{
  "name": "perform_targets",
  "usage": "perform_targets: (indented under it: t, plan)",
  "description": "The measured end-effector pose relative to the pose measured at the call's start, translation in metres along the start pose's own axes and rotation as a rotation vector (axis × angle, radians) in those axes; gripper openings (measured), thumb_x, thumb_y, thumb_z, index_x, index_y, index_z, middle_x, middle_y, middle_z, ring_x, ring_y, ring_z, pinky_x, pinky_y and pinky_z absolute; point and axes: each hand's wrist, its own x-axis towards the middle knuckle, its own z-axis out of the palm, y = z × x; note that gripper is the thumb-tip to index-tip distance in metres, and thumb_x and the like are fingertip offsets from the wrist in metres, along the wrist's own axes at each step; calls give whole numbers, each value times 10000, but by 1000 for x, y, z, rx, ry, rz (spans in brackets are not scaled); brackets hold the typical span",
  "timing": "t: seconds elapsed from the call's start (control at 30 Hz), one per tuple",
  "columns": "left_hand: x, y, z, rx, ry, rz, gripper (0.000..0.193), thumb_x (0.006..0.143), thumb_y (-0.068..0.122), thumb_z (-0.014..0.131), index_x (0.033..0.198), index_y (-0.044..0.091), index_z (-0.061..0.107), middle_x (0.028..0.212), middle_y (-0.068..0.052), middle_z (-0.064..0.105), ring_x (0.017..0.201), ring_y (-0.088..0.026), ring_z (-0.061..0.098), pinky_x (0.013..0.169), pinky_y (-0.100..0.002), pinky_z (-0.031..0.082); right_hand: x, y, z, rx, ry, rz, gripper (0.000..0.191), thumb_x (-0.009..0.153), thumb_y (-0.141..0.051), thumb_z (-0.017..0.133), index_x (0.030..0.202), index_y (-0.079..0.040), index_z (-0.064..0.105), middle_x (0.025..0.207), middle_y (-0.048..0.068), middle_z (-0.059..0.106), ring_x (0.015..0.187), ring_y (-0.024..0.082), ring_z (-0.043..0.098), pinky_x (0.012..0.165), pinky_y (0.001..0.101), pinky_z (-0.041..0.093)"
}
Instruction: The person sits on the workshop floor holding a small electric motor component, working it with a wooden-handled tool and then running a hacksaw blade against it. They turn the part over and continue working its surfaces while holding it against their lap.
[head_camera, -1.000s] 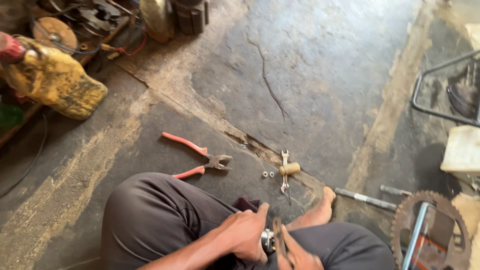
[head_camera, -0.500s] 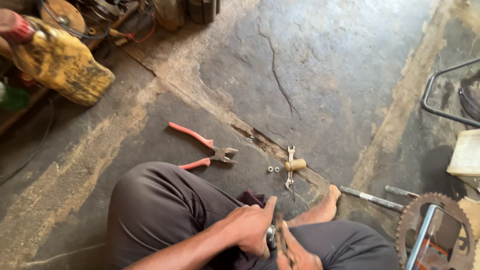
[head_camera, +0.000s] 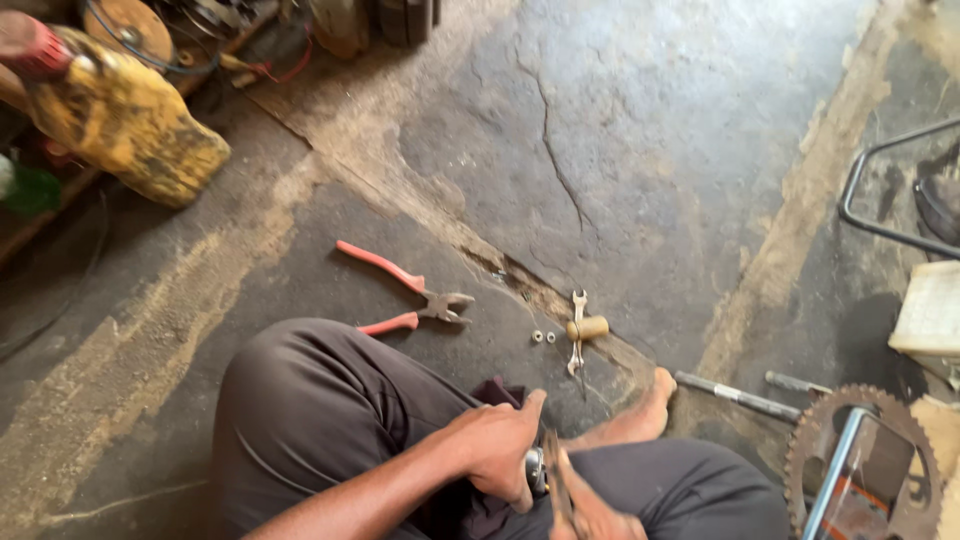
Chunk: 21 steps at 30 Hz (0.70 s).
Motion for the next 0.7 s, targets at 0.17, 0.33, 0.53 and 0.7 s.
perform_targets:
  t: [0.17, 0.33, 0.53, 0.7]
  plan:
    - [-1, 0, -1, -35, 39, 54, 1180, 538, 318, 882, 1423, -177, 277, 955, -331, 689, 930, -466, 700, 802, -460, 575, -5, -12, -14, 10, 20, -29, 707, 815, -141, 721, 1501, -222, 567, 571, 134, 650, 521, 134, 643, 550, 293, 532]
    - [-2, -1, 1, -27, 28, 28, 1163, 549, 325, 866, 1413, -165, 260, 934, -314, 700, 913, -460, 705, 781, -458, 578, -10, -38, -23, 41, 64, -116, 705, 815, -139, 718, 1501, -208, 570, 540, 134, 624, 480, 148, 625, 516, 303, 519]
    - [-2, 0, -1, -19, 10, 13, 1441, 570, 308, 863, 1532, -213, -74, 941, -324, 690, 900, -449, 711, 796, -433, 587, -4, -69, -22, 50, 98, -75, 726, 765, -111, 680, 1474, -237, 588, 491, 99, 649, 422, 130, 667, 479, 287, 531]
    - [-5, 1, -1, -30, 12, 23, 1447, 561, 280, 845, 1537, -201, -110, 949, -301, 709, 908, -441, 711, 806, -428, 582, -12, -65, -17, -27, 88, -71, 740, 793, -149, 714, 1510, -252, 561, 553, 169, 614, 493, 218, 683, 546, 327, 540]
